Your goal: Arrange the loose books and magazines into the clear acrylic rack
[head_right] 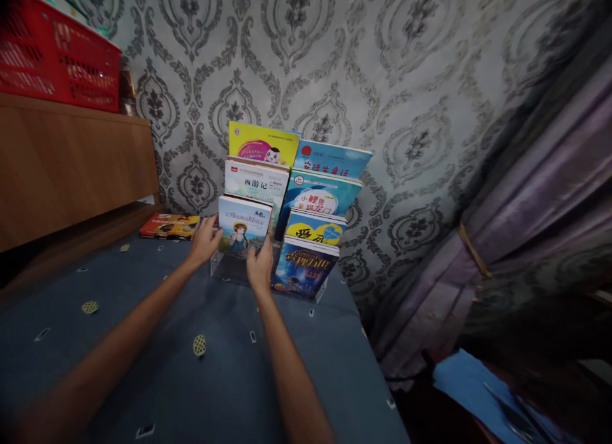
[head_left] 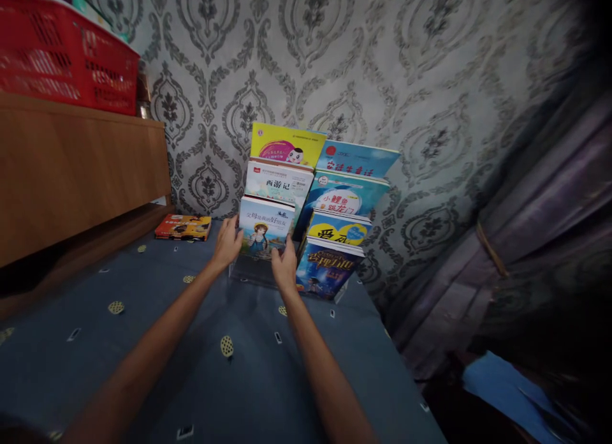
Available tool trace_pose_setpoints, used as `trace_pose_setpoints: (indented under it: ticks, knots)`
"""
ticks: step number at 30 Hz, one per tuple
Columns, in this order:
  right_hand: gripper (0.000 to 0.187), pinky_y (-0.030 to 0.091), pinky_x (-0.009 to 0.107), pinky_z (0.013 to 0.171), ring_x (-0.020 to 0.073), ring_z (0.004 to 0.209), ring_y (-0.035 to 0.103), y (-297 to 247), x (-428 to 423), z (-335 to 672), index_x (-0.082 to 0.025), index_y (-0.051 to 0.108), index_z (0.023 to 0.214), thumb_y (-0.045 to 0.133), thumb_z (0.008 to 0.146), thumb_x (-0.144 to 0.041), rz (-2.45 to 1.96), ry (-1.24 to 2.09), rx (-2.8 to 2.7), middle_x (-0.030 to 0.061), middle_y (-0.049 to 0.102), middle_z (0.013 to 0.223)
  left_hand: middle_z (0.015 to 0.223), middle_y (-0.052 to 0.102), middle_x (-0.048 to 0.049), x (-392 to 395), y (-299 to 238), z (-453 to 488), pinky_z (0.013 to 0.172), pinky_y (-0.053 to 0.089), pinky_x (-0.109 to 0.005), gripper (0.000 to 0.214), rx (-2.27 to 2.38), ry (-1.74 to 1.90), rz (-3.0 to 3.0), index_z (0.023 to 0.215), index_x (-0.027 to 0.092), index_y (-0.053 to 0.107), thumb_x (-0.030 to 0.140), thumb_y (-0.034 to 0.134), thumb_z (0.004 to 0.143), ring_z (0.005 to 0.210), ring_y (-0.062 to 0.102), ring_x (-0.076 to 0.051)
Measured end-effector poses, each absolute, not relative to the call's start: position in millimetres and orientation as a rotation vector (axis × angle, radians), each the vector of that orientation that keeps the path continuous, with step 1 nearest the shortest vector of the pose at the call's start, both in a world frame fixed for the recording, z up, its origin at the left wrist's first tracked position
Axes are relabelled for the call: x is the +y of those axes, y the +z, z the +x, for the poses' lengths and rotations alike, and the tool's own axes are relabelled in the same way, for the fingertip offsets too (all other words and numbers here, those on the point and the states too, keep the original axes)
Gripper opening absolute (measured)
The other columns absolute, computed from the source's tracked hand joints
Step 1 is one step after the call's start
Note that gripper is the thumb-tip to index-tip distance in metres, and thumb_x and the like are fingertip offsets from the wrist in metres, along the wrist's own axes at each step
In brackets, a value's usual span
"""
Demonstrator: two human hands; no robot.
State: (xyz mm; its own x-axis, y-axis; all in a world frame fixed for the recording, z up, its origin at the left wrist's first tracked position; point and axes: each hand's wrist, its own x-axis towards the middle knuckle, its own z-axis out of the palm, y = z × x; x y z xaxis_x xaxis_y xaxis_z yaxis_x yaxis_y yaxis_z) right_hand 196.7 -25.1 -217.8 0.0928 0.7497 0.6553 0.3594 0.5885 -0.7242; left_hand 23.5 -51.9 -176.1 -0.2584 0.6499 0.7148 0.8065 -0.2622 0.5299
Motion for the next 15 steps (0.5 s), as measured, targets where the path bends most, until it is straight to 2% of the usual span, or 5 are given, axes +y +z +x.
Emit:
trace_pose_setpoints:
  ticks: [3, 6, 10, 13, 15]
  knots:
    - [0.064, 0.038, 0.053, 0.113, 0.0318, 0.136, 0.048, -218, -43, 198, -0.010, 0.045, 0.145, 0.050, 0.083, -0.026, -0.984, 0.375, -1.500, 0.0215, 0.052, 0.145, 0.119, 0.060, -0.0149, -59, -198, 8, 0.100, 0.050, -0.043, 0.045, -1.846, -1.564, -1.813, 0.133, 0.015, 0.051, 0.021, 0.046, 0.089, 0.114, 0.059, -0.027]
    - [0.053, 0.041, 0.052, 0.112, 0.0301, 0.135, 0.049, -209, -67, 201, -0.012, 0.051, 0.138, 0.049, 0.088, -0.028, -0.947, 0.339, -1.482, 0.0204, 0.054, 0.141, 0.119, 0.062, -0.0143, -71, -230, -20, 0.100, 0.050, -0.043, 0.040, -1.921, -1.466, -1.803, 0.128, 0.017, 0.055, 0.020, 0.045, 0.089, 0.114, 0.060, -0.026]
    - [0.024, 0.053, 0.043, 0.097, 0.0243, 0.106, 0.067, -152, -124, 208, -0.020, 0.071, 0.094, 0.051, 0.095, -0.033, -0.620, 0.464, -1.634, 0.0115, 0.072, 0.104, 0.113, 0.064, -0.0143, -86, -269, -57, 0.098, 0.051, -0.042, 0.033, -2.197, -1.094, -1.741, 0.116, 0.016, 0.061, 0.016, 0.044, 0.088, 0.108, 0.062, -0.026]
    - [0.034, 0.057, 0.033, 0.083, 0.0180, 0.085, 0.072, -98, -189, 219, -0.023, 0.074, 0.083, 0.048, 0.100, -0.035, -0.240, 0.732, -1.869, 0.0053, 0.076, 0.087, 0.098, 0.067, -0.0116, -92, -281, -70, 0.091, 0.053, -0.040, 0.027, -2.280, -0.992, -1.737, 0.101, 0.016, 0.066, 0.013, 0.043, 0.087, 0.096, 0.065, -0.026]
    - [0.044, 0.058, 0.031, 0.079, 0.0163, 0.079, 0.072, -83, -225, 232, -0.023, 0.075, 0.079, 0.045, 0.101, -0.048, -0.004, 0.897, -1.909, 0.0041, 0.077, 0.084, 0.099, 0.067, -0.0109, -95, -282, -70, 0.091, 0.052, -0.037, 0.027, -2.303, -0.893, -1.764, 0.099, 0.015, 0.067, 0.013, 0.041, 0.089, 0.096, 0.064, -0.025]
